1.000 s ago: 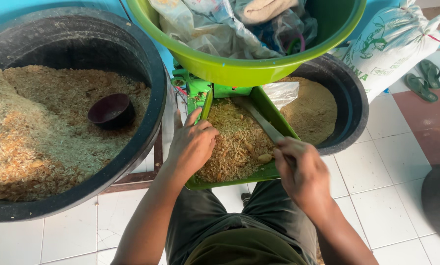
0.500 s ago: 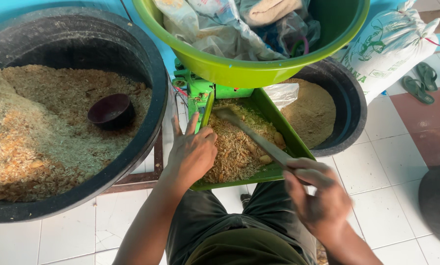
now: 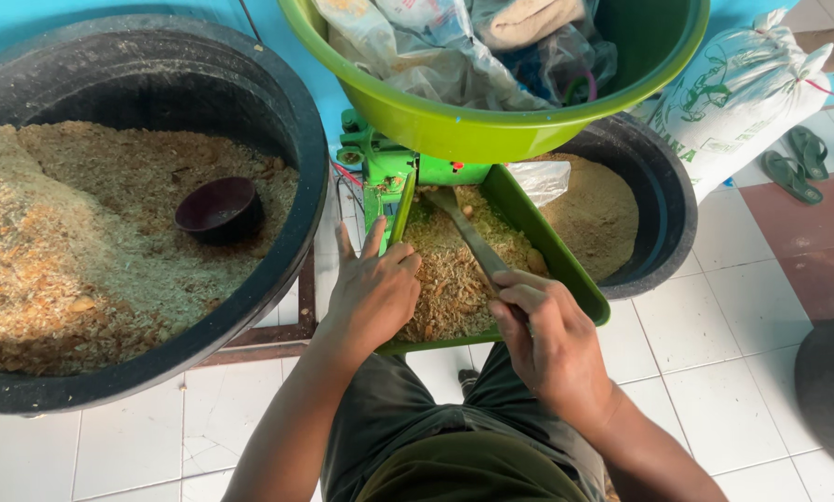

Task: The person sits at a small green grinding machine, using a metal scoop to push crushed peanut material from a green tray into the machine, with ground material collecting in a large basin. They then scoop ground material from the basin with a bowl and pour it back into the tray to be ground again.

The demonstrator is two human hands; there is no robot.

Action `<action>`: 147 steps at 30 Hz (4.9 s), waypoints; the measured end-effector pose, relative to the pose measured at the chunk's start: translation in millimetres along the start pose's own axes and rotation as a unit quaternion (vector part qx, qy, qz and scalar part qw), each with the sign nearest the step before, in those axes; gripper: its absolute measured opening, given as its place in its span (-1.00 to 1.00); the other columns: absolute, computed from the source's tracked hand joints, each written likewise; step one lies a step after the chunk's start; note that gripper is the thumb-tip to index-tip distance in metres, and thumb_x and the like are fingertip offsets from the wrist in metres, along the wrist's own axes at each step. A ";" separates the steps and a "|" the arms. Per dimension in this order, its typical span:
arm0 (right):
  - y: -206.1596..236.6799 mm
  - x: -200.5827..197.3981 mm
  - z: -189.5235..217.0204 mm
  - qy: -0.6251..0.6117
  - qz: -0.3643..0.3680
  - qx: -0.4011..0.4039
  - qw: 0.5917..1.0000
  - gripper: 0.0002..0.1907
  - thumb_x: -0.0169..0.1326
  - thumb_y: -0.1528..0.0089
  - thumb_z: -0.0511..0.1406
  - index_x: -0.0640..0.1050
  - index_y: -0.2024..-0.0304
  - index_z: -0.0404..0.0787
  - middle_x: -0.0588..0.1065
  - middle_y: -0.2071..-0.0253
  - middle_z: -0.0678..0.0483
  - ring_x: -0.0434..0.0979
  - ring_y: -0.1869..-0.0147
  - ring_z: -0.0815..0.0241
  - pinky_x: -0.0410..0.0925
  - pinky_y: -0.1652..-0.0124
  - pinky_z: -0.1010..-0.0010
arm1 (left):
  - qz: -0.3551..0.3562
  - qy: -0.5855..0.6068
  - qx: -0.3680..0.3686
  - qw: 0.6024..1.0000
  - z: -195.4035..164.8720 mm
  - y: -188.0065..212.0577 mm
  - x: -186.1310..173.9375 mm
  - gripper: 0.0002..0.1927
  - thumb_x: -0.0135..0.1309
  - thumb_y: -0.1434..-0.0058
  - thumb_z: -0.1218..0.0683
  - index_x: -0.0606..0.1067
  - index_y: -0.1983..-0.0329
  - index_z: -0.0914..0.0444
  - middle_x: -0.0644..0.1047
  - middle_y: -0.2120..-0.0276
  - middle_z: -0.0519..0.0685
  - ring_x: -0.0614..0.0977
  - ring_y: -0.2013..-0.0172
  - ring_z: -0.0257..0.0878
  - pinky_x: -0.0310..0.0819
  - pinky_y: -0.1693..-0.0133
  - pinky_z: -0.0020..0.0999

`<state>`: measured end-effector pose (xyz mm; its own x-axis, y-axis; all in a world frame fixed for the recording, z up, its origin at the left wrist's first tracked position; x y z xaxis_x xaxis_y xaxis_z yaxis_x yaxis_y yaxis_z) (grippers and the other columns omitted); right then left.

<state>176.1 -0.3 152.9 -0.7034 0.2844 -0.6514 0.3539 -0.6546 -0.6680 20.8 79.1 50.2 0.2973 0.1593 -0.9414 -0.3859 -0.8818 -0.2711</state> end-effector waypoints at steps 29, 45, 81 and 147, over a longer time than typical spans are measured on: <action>38.0 -28.4 -47.2 0.051 -0.054 0.046 0.996 -0.75 0.26 -0.28 -0.46 0.43 0.11 -0.33 0.57 0.05 -0.07 0.69 0.12 0.17 0.58 0.21 0.50 | 0.097 -0.063 0.094 0.989 10.4 -68.2 43.4 -0.83 0.01 -0.15 0.25 0.55 0.22 0.27 0.52 0.14 0.00 0.22 -0.39 0.18 -0.18 -0.26 0.66; 12.4 -33.2 -8.6 0.023 -0.046 0.046 0.998 -0.73 0.27 -0.21 -0.47 0.42 0.16 -0.34 0.60 0.10 -0.14 0.69 0.12 0.05 0.55 0.22 0.37 | 0.024 -0.030 0.007 0.999 10.2 -20.7 18.6 -0.73 0.06 -0.22 0.06 0.59 0.08 0.26 0.52 -0.06 -0.01 0.23 -0.39 0.14 -0.16 -0.26 0.63; 17.6 -4.4 -10.6 0.024 -0.074 -0.002 0.997 -0.70 0.27 -0.21 -0.52 0.42 0.12 -0.35 0.57 0.08 -0.12 0.65 0.10 0.01 0.51 0.14 0.33 | 0.025 0.017 -0.008 1.000 13.5 -17.5 20.0 -0.71 0.09 -0.19 0.10 0.61 0.01 0.18 0.56 0.04 -0.04 0.29 -0.35 0.21 -0.14 -0.25 0.64; 49.1 -82.8 -66.2 -0.016 -0.108 0.091 0.990 -0.73 0.21 -0.34 -0.45 0.37 0.04 -0.36 0.57 0.03 -0.10 0.71 0.02 0.11 0.59 0.09 0.42 | 0.061 -0.105 0.075 0.990 -4.6 -88.9 30.2 -0.81 -0.02 -0.18 0.38 0.53 0.16 0.41 0.60 0.34 0.21 0.67 0.27 -0.02 0.46 -0.15 0.04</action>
<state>292.6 -9.6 150.1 -0.7707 0.4115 -0.4865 0.0784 -0.6964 -0.7133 68.1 160.2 46.8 0.0581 0.1592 -0.9855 -0.5377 -0.8268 -0.1652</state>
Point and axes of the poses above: each hand's wrist, its own y-axis away from the middle knuckle, its own x-axis out of the palm, z = x × y, the point moved 10 cm from there along -y, towards the middle knuckle
